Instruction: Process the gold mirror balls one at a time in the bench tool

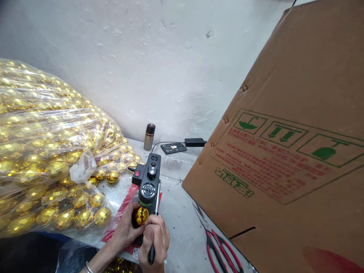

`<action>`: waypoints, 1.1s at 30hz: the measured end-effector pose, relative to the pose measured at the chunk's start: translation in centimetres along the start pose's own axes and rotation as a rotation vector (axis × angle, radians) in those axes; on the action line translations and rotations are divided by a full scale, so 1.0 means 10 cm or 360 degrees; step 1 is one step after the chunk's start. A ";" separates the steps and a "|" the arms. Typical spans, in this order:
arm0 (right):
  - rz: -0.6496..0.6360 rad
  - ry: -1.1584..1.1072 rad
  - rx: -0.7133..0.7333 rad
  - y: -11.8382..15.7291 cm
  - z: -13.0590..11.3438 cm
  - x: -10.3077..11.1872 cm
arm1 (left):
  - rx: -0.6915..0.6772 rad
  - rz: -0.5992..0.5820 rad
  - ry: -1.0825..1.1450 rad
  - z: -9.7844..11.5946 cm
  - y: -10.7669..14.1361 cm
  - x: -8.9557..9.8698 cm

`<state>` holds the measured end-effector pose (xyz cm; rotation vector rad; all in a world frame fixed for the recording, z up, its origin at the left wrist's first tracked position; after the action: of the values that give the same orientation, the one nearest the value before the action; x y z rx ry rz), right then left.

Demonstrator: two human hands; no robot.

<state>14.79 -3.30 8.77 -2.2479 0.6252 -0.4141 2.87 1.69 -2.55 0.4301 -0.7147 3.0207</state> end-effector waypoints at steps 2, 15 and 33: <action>0.0014 -0.0004 0.0024 0.01 0.01 0.00 | 0.0008 0.0001 -0.0002 -0.01 0.01 -0.01; 0.0079 0.0003 0.0088 0.06 0.09 -0.02 | 0.0037 0.0008 -0.0036 0.00 0.01 -0.01; 0.0216 0.0029 0.0007 0.30 0.32 -0.09 | 0.0056 -0.0040 -0.0006 0.02 0.02 -0.04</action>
<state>14.58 -2.77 4.32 -2.1845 0.7802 -0.3682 3.30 1.48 -2.59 0.4425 -0.6518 3.0138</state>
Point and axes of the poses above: each hand's wrist, its own y-axis away from the middle knuckle, its own x-axis out of the back of the hand, z = x × y, the point moved 3 cm from there along -y, towards the middle knuckle, and after that the axes turned 13 degrees about -x, right-handed, at the moved point
